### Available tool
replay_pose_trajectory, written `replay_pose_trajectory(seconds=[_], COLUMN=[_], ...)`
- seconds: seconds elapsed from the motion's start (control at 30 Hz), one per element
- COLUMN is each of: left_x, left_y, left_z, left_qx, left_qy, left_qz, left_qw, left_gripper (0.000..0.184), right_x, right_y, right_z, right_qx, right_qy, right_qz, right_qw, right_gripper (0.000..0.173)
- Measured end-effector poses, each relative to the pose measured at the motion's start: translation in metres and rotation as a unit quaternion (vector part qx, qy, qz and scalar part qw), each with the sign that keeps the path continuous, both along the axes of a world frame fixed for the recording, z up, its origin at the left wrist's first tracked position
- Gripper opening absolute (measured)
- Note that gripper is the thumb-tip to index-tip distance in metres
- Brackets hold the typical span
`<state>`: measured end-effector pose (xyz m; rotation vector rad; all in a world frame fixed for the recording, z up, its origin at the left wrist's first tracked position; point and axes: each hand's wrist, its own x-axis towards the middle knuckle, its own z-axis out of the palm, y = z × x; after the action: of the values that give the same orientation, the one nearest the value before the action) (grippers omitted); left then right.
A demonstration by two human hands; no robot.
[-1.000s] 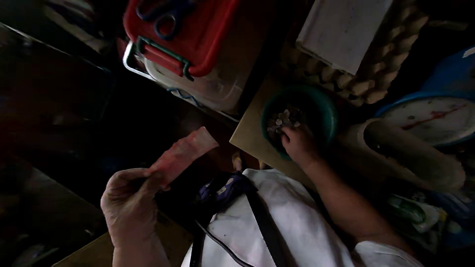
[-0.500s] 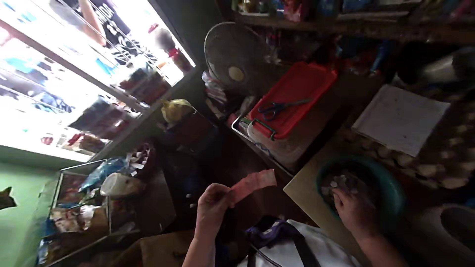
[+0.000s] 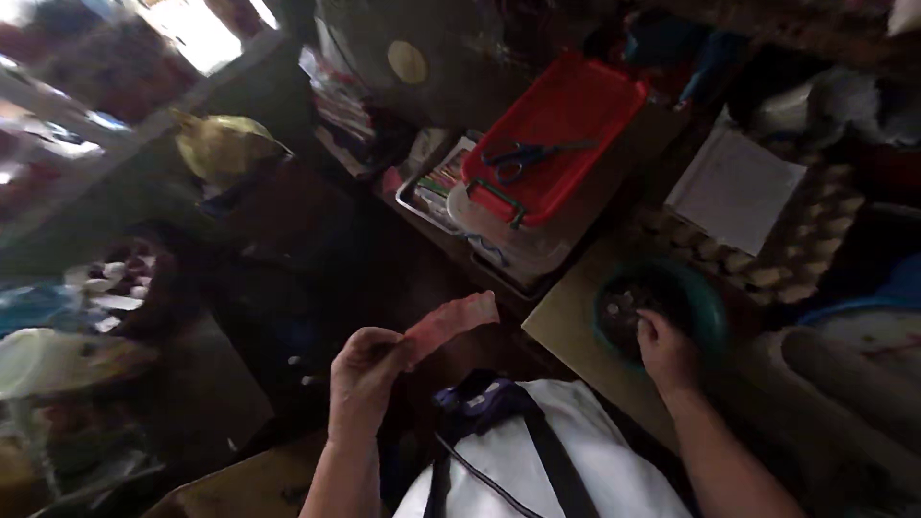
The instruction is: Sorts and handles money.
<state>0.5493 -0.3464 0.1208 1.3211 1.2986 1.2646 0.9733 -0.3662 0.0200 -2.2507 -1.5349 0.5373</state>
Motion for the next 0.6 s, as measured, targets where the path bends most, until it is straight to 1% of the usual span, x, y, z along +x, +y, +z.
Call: replay_pose_trajectory(seconds=[0.1, 0.23, 0.3, 0.43, 0.6], left_x=[-0.014, -0.021, -0.022, -0.019, -0.009], left_y=[0.003, 0.004, 0.007, 0.014, 0.014], left_z=[-0.017, -0.039, -0.045, -0.049, -0.046], left_qx=[-0.005, -0.033, -0.046, -0.058, -0.064], left_qy=[-0.013, -0.036, -0.040, -0.037, -0.030], left_qz=[-0.018, -0.049, -0.062, -0.091, -0.095], left_qw=[1.000, 0.998, 0.996, 0.993, 0.993], left_gripper=[0.017, 0.021, 0.022, 0.023, 0.023], right_x=[0.000, 0.000, 0.000, 0.001, 0.004], right_y=[0.004, 0.004, 0.006, 0.002, 0.003], right_z=[-0.002, -0.008, -0.010, -0.015, -0.017], right_qx=[-0.015, -0.018, -0.016, 0.032, 0.063], right_qy=[0.006, -0.023, -0.017, -0.022, -0.006], right_qz=[-0.037, -0.054, -0.065, -0.065, -0.055], right_qw=[0.999, 0.998, 0.998, 0.997, 0.996], right_gripper=[0.035, 0.036, 0.036, 0.035, 0.035])
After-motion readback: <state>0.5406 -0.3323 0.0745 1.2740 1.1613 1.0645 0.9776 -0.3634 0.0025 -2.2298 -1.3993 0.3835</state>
